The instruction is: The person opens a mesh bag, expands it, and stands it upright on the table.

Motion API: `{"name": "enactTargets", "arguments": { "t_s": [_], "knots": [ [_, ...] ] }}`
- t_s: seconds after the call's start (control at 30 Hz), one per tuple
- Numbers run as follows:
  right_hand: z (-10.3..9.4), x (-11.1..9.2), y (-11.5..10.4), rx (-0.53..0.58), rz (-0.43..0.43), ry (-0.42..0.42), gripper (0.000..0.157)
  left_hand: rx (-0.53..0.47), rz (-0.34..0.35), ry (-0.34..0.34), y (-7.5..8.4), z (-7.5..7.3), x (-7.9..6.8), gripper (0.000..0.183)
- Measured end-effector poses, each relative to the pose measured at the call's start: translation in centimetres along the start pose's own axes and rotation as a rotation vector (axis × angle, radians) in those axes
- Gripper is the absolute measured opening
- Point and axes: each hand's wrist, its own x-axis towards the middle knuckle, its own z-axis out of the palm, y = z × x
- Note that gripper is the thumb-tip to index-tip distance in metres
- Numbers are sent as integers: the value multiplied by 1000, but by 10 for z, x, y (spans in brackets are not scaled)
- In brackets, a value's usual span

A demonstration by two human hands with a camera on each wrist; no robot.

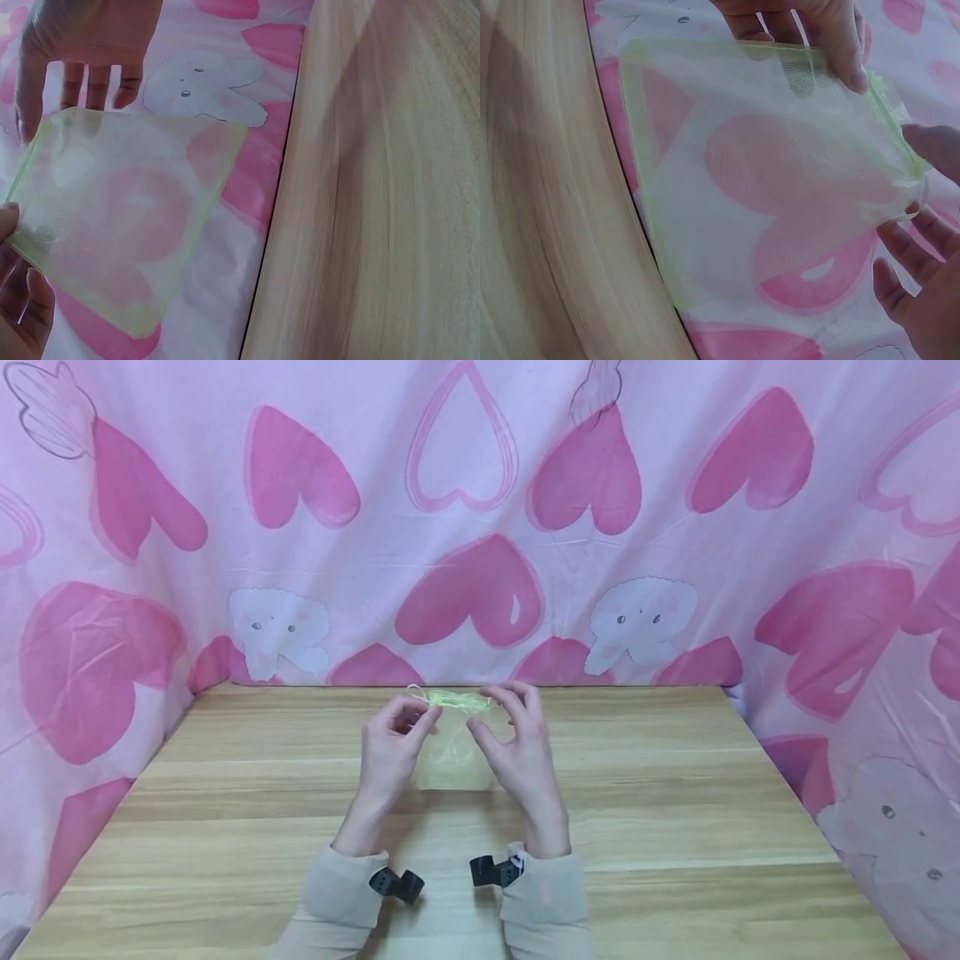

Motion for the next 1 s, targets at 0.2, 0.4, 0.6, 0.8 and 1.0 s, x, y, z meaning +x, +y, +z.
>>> {"name": "enactTargets", "arguments": {
  "t_s": [0.2,0.4,0.6,0.8,1.0],
  "knots": [
    [1,-1,2,-4,-85,-35,29,-8,14,-33,0,1,0,8],
    [1,0,2,-12,-139,-35,27,6,30,-46,-1,2,0,8],
    [0,0,6,-26,-147,-37,28,20,34,-57,-1,2,0,7],
    [3,-2,38,-8,-106,-50,25,17,64,-63,-2,2,0,8],
    [2,-4,45,-53,17,-162,19,26,96,-68,-3,1,0,8]
  ]
}}
